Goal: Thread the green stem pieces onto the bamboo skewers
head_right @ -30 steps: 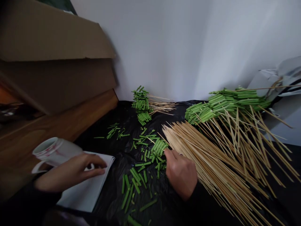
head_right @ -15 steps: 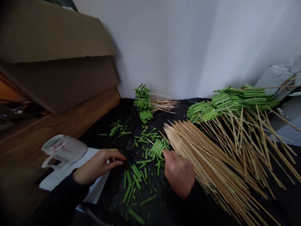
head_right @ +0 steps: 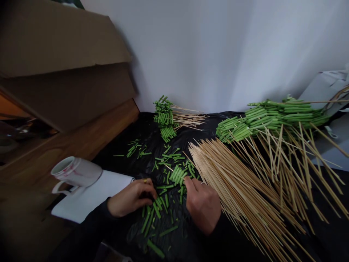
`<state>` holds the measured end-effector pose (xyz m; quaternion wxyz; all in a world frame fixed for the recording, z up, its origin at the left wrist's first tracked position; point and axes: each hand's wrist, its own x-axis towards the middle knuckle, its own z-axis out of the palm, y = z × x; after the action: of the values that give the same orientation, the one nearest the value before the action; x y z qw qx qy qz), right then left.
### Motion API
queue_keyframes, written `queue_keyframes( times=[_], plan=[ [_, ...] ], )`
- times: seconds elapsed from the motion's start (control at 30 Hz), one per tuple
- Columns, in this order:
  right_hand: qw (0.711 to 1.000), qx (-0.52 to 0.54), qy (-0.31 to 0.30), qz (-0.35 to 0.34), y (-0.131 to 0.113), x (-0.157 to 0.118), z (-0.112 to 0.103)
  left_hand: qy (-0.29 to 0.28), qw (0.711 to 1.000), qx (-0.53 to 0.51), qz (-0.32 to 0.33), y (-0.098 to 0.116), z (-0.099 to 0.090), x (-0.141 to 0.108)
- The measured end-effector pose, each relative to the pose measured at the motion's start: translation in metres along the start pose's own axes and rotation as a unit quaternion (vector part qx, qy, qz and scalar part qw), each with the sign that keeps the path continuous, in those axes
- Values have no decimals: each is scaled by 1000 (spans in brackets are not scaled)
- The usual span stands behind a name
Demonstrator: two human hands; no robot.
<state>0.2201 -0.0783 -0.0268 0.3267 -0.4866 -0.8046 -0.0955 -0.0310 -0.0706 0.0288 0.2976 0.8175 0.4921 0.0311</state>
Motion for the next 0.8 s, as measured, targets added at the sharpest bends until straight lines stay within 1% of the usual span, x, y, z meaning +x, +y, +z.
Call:
queue_keyframes(
  times=[0.17,0.27,0.33,0.43,0.57,0.67,0.73,0.8],
  plan=[
    [1000,6,5,4,-1,0,2,21,993,118,13,9,6,6],
    [1000,16,-1,9,0,-1,2,33,978,203,19,12,11,10],
    [1000,21,-8,9,0,-1,1,51,965,257,24,11,16,10],
    [1000,23,-13,9,0,0,0,71,950,303,37,8,22,8],
    [1000,26,-7,12,0,0,0,69,949,307,31,9,25,5],
    [1000,27,-2,12,1,0,1,64,955,290,14,13,23,4],
    [1000,26,-5,10,1,0,0,64,964,256,1,13,19,2],
    [999,32,-9,10,0,1,-1,84,978,193,-4,11,13,-2]
  ],
)
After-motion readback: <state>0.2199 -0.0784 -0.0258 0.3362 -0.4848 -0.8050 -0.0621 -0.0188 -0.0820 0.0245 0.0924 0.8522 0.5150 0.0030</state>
